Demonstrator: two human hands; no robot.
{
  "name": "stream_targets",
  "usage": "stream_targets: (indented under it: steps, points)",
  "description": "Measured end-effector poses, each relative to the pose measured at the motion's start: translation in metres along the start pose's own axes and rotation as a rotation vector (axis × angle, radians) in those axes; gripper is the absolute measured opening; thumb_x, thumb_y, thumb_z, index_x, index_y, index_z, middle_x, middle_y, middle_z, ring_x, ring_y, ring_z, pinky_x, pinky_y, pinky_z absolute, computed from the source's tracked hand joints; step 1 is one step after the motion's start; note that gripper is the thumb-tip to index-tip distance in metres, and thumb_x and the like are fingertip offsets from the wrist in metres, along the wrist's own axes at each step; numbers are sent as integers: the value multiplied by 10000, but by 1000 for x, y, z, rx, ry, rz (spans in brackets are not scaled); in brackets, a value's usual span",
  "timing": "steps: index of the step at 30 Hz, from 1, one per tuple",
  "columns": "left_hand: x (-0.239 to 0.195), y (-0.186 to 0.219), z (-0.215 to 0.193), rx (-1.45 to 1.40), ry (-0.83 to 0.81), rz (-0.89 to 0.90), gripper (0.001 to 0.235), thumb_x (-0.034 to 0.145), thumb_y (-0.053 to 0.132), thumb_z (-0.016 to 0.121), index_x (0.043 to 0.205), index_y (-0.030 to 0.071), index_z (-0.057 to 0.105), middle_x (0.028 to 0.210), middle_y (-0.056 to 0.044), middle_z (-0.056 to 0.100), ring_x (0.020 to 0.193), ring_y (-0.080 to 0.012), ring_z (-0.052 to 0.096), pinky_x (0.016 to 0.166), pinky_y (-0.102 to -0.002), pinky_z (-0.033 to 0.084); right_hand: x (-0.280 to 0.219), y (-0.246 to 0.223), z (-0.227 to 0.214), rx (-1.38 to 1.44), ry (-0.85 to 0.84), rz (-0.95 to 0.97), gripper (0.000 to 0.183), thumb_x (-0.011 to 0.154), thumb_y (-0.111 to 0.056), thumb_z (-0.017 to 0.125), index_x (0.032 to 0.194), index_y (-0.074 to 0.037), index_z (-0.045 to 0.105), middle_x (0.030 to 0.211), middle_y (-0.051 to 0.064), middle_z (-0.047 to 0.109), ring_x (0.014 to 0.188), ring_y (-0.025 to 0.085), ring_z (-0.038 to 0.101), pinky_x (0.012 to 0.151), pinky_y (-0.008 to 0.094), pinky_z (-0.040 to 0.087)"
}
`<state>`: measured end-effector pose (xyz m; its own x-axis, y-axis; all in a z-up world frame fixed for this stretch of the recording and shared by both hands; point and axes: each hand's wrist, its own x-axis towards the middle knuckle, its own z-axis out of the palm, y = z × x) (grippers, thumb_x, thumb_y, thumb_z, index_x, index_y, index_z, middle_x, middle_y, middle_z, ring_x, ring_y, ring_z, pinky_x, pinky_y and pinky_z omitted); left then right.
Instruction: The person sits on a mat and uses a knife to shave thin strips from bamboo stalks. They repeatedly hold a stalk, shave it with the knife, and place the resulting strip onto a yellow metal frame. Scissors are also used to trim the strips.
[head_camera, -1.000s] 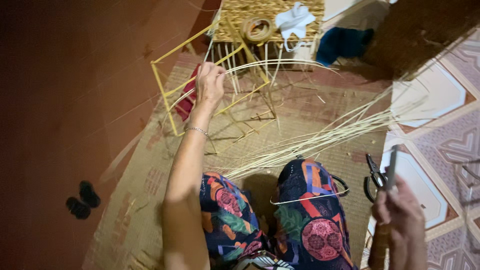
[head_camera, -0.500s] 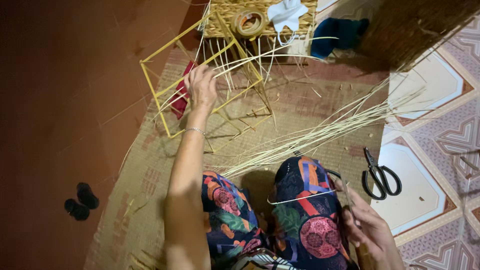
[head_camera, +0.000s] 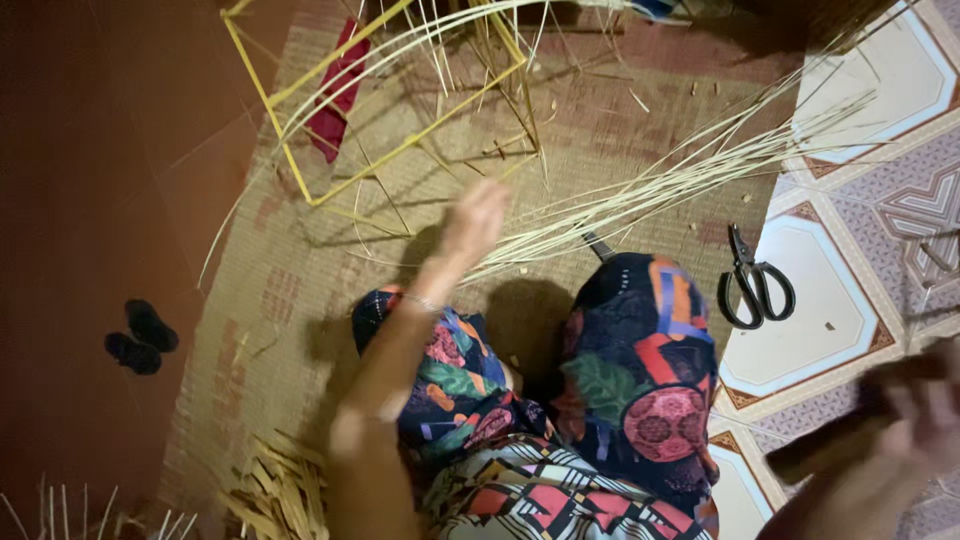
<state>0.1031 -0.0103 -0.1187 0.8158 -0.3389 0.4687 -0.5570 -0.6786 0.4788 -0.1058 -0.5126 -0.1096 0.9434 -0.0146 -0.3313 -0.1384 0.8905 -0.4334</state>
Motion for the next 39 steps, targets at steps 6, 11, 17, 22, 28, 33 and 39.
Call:
stream_targets:
  steps: [6, 11, 17, 22, 28, 33, 39]
  points:
    - [-32, -27, 107, 66, -360, -474, 169, 923, 35, 621, 992, 86, 766, 1044, -191, 701, 1022, -365, 666, 904, -464, 546, 8, -51, -68, 9, 164, -182, 357, 1132, -59, 513, 1465, 31, 420, 898, 37, 609, 633, 84, 537, 611, 237, 473]
    - [-27, -36, 138, 252, -364, -588, 434, 756, 27, 688, 1187, 79, 695, 1287, -217, 594, 1227, -421, 514, 1027, -495, 414, 18, -30, -68, 168, 177, -45, 288, 1177, -33, 514, 1416, 117, 459, 936, 27, 610, 704, 80, 564, 724, 241, 498]
    - [-21, -46, 165, 389, -571, -696, 513, 788, 144, 734, 1290, 100, 636, 1416, -176, 516, 1341, -371, 432, 1091, -534, 354, 19, -1, -17, 119, 275, -45, 422, 1130, -76, 577, 1499, 87, 452, 994, 41, 642, 662, 69, 516, 623, 220, 463]
    - [-8, -43, 150, 382, -530, -681, 410, 868, 91, 640, 1276, 59, 628, 1356, -185, 573, 1317, -364, 506, 1074, -530, 403, 25, 7, 35, -9, 304, -98, 429, 1107, -109, 576, 1494, 53, 484, 941, 31, 629, 634, 59, 491, 573, 209, 434]
    - [-11, -35, 136, 217, -503, -691, 314, 946, 173, 606, 1229, 38, 602, 1245, -241, 613, 1171, -434, 577, 975, -535, 449, 29, 26, 57, -53, 269, -52, 440, 1076, -166, 587, 1467, 28, 535, 897, 11, 617, 599, 58, 471, 535, 208, 412]
    - [-10, -30, 141, 324, -538, -649, 208, 967, 151, 555, 1121, 106, 686, 1255, -192, 639, 1184, -400, 604, 1001, -529, 468, 31, 38, 62, -105, 149, -21, 463, 1018, -155, 586, 1454, -15, 521, 900, 36, 639, 577, 82, 477, 525, 225, 409]
    - [-16, -38, 147, 308, -338, -519, 170, 925, 206, 584, 936, 119, 730, 1075, -157, 661, 1054, -358, 614, 938, -539, 457, 25, 39, 67, -149, 198, -39, 506, 1003, -163, 592, 1483, -20, 519, 910, 61, 657, 577, 96, 490, 525, 230, 407]
